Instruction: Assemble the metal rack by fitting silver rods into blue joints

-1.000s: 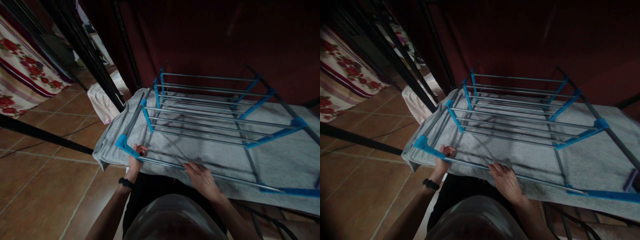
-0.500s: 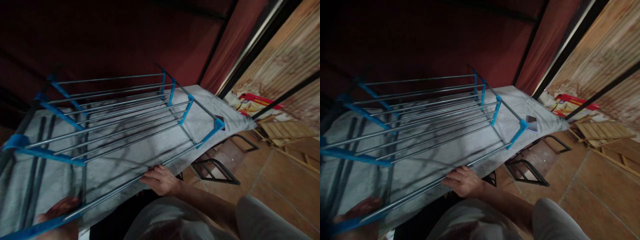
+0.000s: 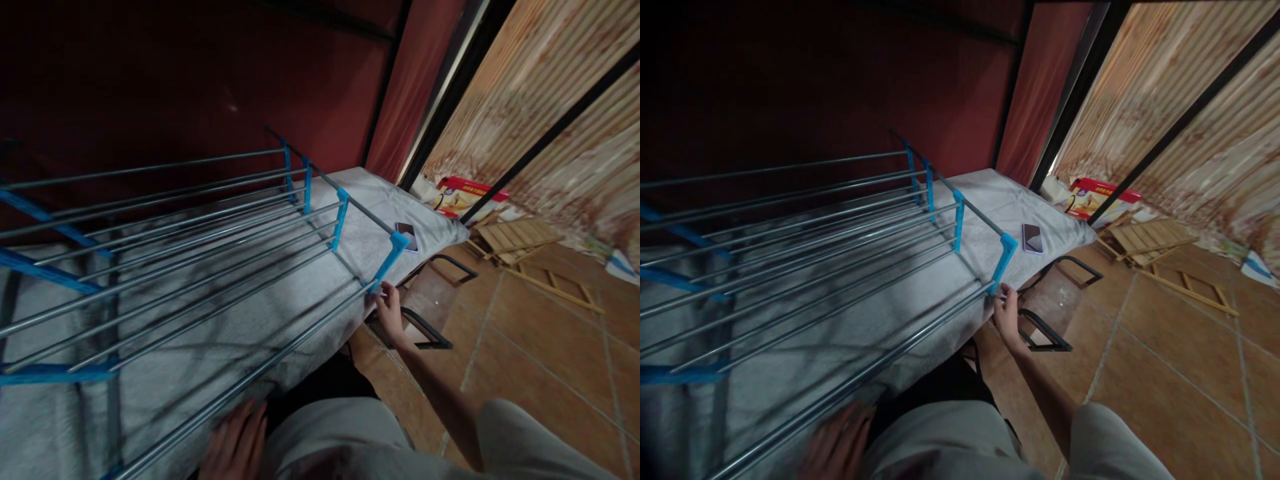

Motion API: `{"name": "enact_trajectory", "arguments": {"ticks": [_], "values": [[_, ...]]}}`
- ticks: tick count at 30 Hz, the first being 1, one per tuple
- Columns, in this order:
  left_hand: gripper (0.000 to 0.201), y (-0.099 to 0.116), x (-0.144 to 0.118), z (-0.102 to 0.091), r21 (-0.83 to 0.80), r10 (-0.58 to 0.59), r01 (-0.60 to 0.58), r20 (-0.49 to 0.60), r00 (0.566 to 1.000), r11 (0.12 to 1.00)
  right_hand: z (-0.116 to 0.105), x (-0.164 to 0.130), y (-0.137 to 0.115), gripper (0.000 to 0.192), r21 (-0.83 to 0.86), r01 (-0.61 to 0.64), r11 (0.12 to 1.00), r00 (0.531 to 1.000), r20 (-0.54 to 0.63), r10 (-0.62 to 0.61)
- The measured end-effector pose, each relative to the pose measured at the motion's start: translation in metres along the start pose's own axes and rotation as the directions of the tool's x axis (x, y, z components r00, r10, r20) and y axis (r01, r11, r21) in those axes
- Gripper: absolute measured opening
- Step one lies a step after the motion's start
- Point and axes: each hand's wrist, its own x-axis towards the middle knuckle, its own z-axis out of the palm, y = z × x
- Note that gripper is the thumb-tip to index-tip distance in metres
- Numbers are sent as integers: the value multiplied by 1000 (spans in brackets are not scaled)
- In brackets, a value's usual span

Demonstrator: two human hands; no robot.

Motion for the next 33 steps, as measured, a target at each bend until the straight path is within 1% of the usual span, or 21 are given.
{"name": "enact_trajectory", "arguments": {"ticks": [1, 2, 3, 4, 6, 8, 11, 13, 16, 18, 24, 27, 33], "values": [[41, 6, 19, 9, 85, 14, -14, -3, 1000, 996, 1, 7, -1, 32, -5, 0, 1000, 997, 73, 0], [43, 10, 39, 18, 151, 21, -24, 26, 999, 988, 2, 13, -3, 30, -18, -8, 1000, 990, 139, 10], [43, 14, 59, 24, 195, 30, -35, 27, 999, 980, 3, 17, -6, 28, -42, -20, 999, 982, 189, 27], [42, 16, 77, 29, 224, 31, -36, 26, 999, 974, 4, 21, -9, 27, -75, -33, 997, 975, 215, 49], [38, 18, 104, 36, 259, 26, -34, 37, 999, 965, 3, 26, -14, 29, -140, -62, 988, 970, 223, 92], [35, 16, 119, 39, 272, -1, -21, 80, 997, 962, 2, 30, -18, 32, -194, -71, 978, 966, 230, 116], [36, 12, 122, 44, 262, -45, -1, 169, 985, 965, 1, 32, -21, 32, -242, -52, 969, 969, 223, 108], [37, 8, 118, 49, 238, -68, 18, 200, 977, 971, 2, 32, -21, 32, -260, -42, 965, 974, 206, 98], [35, 3, 114, 53, 187, -80, 42, 200, 977, 981, 4, 29, -21, 32, -278, -48, 959, 977, 186, 103], [33, 1, 114, 53, 144, -86, 58, 198, 976, 988, 5, 27, -21, 32, -275, -55, 960, 976, 188, 110], [34, 4, 120, 44, 32, -95, 91, 182, 979, 995, 3, 33, -21, 34, -204, -78, 976, 958, 255, 130], [32, 3, 120, 45, 20, -87, 85, 161, 983, 996, 0, 39, -18, 33, -146, -56, 988, 948, 303, 99], [33, 0, 118, 47, 39, -110, 104, 193, 975, 994, -6, 45, -11, 34, -62, -24, 998, 923, 382, 46]]}}
